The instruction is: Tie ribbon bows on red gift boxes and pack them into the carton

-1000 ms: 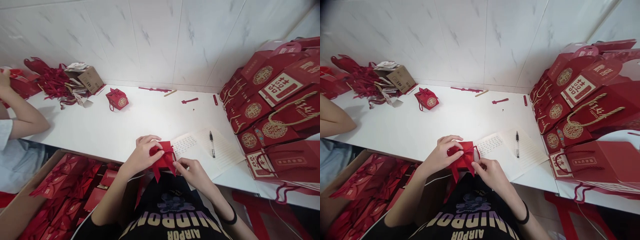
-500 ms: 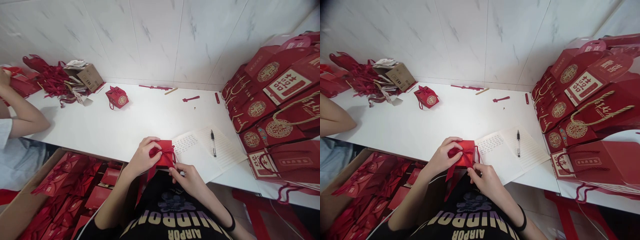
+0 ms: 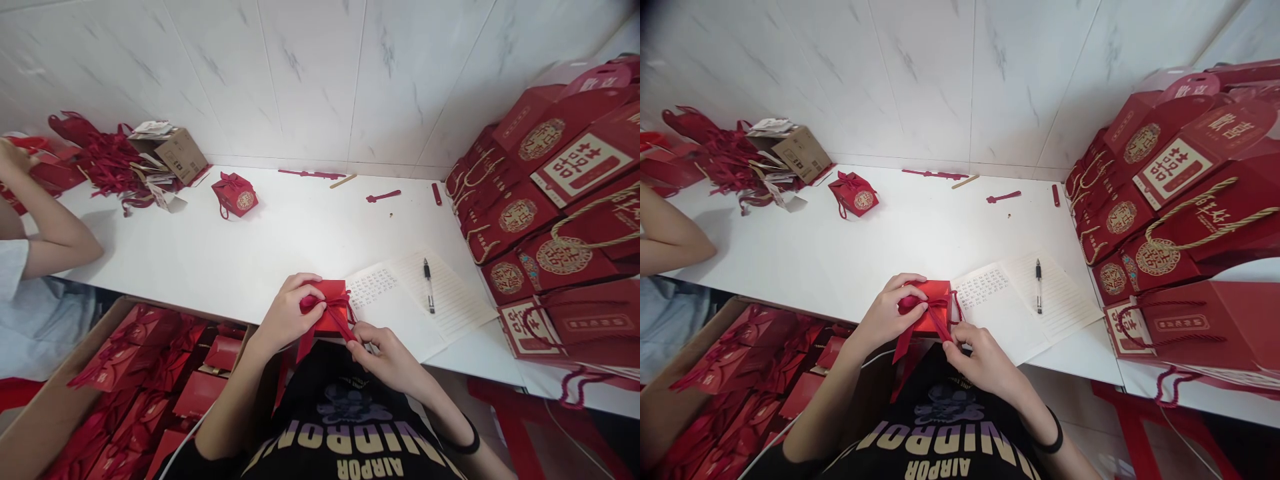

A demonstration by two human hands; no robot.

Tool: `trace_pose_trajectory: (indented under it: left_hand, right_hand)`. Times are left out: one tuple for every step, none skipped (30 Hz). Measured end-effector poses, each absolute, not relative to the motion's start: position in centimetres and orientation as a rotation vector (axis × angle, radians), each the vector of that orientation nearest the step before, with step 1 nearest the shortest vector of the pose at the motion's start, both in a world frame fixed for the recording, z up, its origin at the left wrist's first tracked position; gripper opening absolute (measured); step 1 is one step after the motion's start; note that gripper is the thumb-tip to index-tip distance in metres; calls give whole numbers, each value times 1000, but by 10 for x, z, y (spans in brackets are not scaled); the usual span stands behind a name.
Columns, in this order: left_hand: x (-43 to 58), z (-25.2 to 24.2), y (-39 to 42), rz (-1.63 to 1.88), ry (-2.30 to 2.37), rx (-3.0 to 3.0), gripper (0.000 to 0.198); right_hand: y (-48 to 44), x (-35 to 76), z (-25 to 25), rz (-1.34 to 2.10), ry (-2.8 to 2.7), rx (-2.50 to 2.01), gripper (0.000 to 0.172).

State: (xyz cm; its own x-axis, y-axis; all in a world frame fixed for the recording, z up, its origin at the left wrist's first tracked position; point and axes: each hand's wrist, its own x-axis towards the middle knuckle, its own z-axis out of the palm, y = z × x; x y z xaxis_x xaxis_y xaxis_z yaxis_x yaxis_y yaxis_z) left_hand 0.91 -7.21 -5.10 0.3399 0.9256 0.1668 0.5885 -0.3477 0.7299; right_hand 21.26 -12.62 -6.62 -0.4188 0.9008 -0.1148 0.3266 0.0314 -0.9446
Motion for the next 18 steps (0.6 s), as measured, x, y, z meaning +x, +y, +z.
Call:
trace_pose_trajectory:
  left_hand:
    - [9,-51,-72,781,1322,2045,8]
    - [9,-52,-72,778,1322,2044,8]
    - [9,-52,-72,779,1322,2044,8]
    - [9,-52,-72,780,1320,2044,8]
    - [9,-52,-71,783,1318,2043,8]
    - [9,-52,-71,785,1313,2040,8]
    - [9,-51,-71,788,1308,2033,8]
    - [8,-50,-72,794,1303,2018,7]
    - [8,-50,-72,809,1297,1994,7]
    - [7,-49,-73,834,1290,1958,10]
    - [5,-49,-74,876,1281,1910,15]
    - [4,-49,-75,933,1277,1851,21]
    - [1,-50,-76,1001,1281,1789,25]
    - [-1,-51,-77,1064,1301,1731,26]
    - [-4,-53,-78,1112,1335,1682,24]
    - [-6,-54,-79,1145,1378,1643,22]
    - [-9,-55,-80,1157,1422,1617,19]
    - [-11,-56,-81,1148,1455,1605,17]
  right_hand:
    - [-127,213,-66,1414,-1782,-1237,32]
    - [-127,214,-66,1435,-1783,-1232,32]
    - [-128,215,-65,1456,-1780,-1229,33]
    - [-129,216,-65,1478,-1777,-1226,33]
    - [-129,217,-64,1502,-1773,-1222,34]
    - [-129,219,-63,1530,-1765,-1218,34]
    - [-128,221,-63,1557,-1750,-1219,35]
    - [-127,223,-63,1565,-1729,-1226,37]
    - [-125,226,-63,1547,-1705,-1243,39]
    - [-123,229,-63,1495,-1675,-1271,40]
    - [-120,231,-63,1415,-1642,-1306,41]
    - [-117,234,-63,1323,-1611,-1340,43]
    - [-113,235,-63,1237,-1587,-1369,43]
    - [-110,236,-62,1172,-1571,-1391,44]
    - [-106,235,-61,1132,-1566,-1407,45]
    - [-103,233,-60,1107,-1572,-1419,45]
    - [-100,230,-59,1092,-1587,-1432,46]
    - [-97,226,-57,1085,-1605,-1445,48]
